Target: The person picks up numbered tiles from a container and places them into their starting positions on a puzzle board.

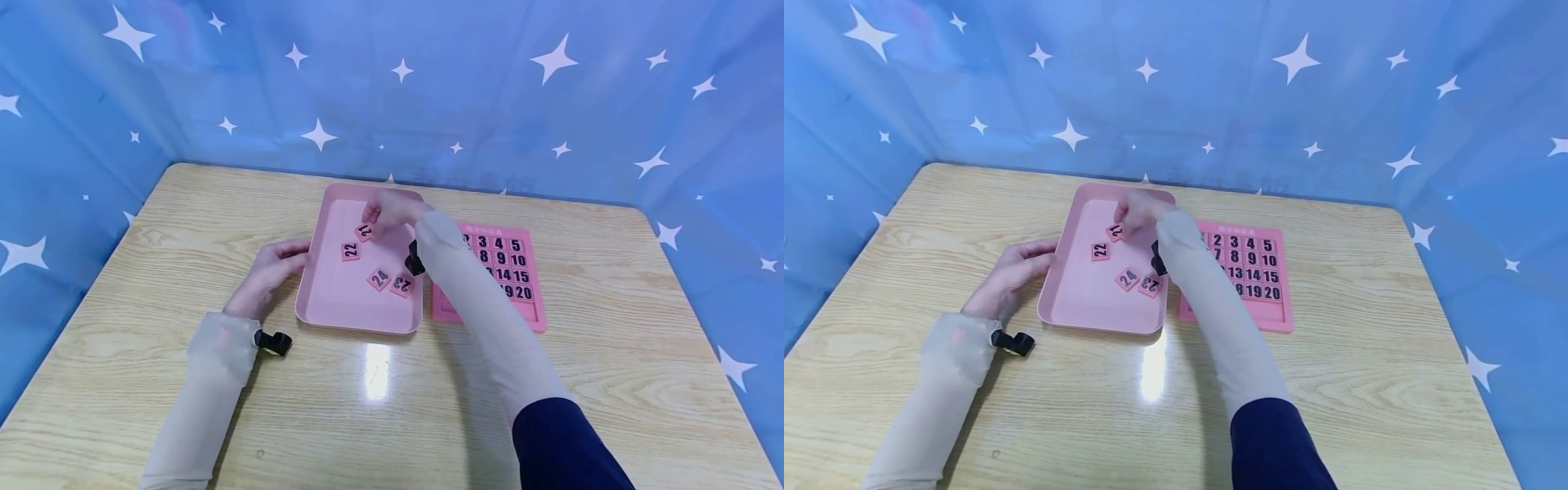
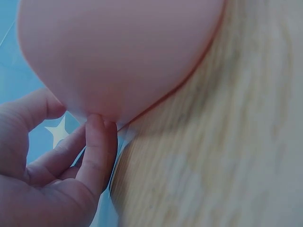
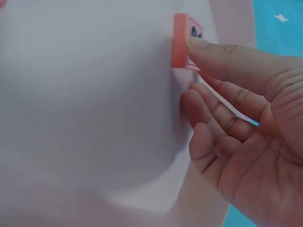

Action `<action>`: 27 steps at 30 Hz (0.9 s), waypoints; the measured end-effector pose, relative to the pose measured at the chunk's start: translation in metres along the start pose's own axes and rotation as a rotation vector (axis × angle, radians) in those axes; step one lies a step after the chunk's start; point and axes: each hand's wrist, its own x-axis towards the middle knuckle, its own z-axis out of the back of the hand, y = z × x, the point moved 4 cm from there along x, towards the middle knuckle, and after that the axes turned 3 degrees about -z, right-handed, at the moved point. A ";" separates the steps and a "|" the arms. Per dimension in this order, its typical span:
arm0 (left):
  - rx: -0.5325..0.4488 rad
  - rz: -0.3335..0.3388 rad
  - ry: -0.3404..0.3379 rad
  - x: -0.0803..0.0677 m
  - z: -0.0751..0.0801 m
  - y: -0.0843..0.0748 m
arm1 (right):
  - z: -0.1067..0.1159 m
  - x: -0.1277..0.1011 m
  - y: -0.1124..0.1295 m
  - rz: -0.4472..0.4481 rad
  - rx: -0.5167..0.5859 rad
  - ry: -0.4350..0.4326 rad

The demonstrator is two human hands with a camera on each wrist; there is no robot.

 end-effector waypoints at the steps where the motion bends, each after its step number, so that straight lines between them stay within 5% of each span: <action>1: -0.001 0.000 0.000 0.000 0.000 -0.001 | -0.001 0.000 0.000 0.005 -0.002 -0.013; 16: 0.000 0.016 -0.008 0.000 -0.001 0.001 | 0.000 -0.004 0.005 0.064 -0.102 -0.155; 27: -0.005 0.005 -0.011 -0.001 0.000 0.000 | 0.027 -0.076 -0.002 0.160 -0.077 -0.241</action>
